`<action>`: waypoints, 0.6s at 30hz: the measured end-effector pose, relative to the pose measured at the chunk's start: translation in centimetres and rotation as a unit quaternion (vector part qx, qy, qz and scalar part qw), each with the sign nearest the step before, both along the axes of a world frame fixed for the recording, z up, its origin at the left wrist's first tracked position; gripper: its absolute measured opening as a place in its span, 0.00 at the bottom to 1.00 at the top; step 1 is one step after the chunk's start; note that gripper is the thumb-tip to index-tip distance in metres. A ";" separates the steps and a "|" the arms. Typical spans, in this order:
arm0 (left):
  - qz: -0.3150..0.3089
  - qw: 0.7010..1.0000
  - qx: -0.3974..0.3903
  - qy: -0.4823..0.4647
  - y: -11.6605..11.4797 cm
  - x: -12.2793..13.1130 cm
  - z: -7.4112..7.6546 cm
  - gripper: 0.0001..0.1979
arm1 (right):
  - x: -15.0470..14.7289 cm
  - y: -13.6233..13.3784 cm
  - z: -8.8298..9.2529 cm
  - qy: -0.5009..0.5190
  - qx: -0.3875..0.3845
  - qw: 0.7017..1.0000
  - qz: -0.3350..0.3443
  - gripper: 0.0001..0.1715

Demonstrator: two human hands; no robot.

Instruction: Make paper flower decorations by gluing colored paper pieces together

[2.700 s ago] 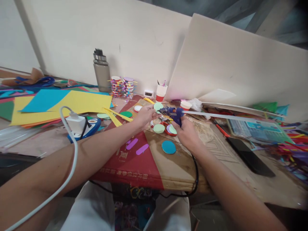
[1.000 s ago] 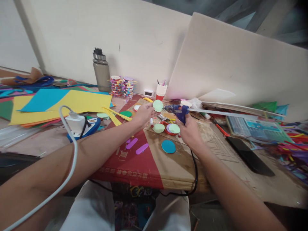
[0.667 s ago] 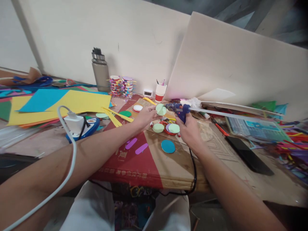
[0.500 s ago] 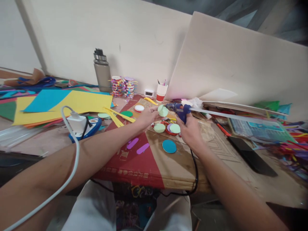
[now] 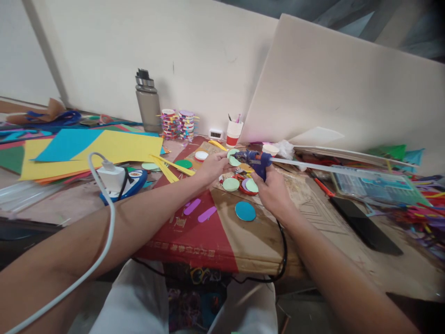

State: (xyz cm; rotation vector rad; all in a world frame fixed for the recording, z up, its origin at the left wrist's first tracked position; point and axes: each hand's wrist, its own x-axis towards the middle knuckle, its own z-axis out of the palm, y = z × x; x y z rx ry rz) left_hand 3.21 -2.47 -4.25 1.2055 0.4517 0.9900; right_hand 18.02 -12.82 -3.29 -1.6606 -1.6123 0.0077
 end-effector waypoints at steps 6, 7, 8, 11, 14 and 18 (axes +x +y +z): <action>0.002 1.000 0.000 -0.013 -0.3 -0.1 0.1 0.10 | 0.5 0.2 0.0 0.009 -0.004 1.000 -0.011 0.21; 0.006 1.000 -0.002 -0.019 -0.3 0.0 0.2 0.10 | 0.6 0.2 -0.1 0.012 -0.006 1.000 -0.016 0.21; 0.011 1.000 -0.001 -0.025 -0.3 0.0 0.2 0.10 | 0.6 0.2 -0.1 0.014 -0.007 1.000 -0.020 0.21; 0.026 0.999 0.008 -0.036 -0.1 -0.1 0.1 0.10 | 0.4 0.1 0.0 0.005 -0.002 1.000 -0.011 0.22; 0.036 0.999 0.001 -0.033 0.3 -0.2 -0.1 0.11 | 0.2 0.1 -0.1 0.000 0.002 1.000 0.008 0.24; 0.035 0.999 -0.009 -0.016 0.5 -0.1 -0.4 0.11 | 0.4 0.4 -0.3 0.015 0.004 1.000 0.008 0.22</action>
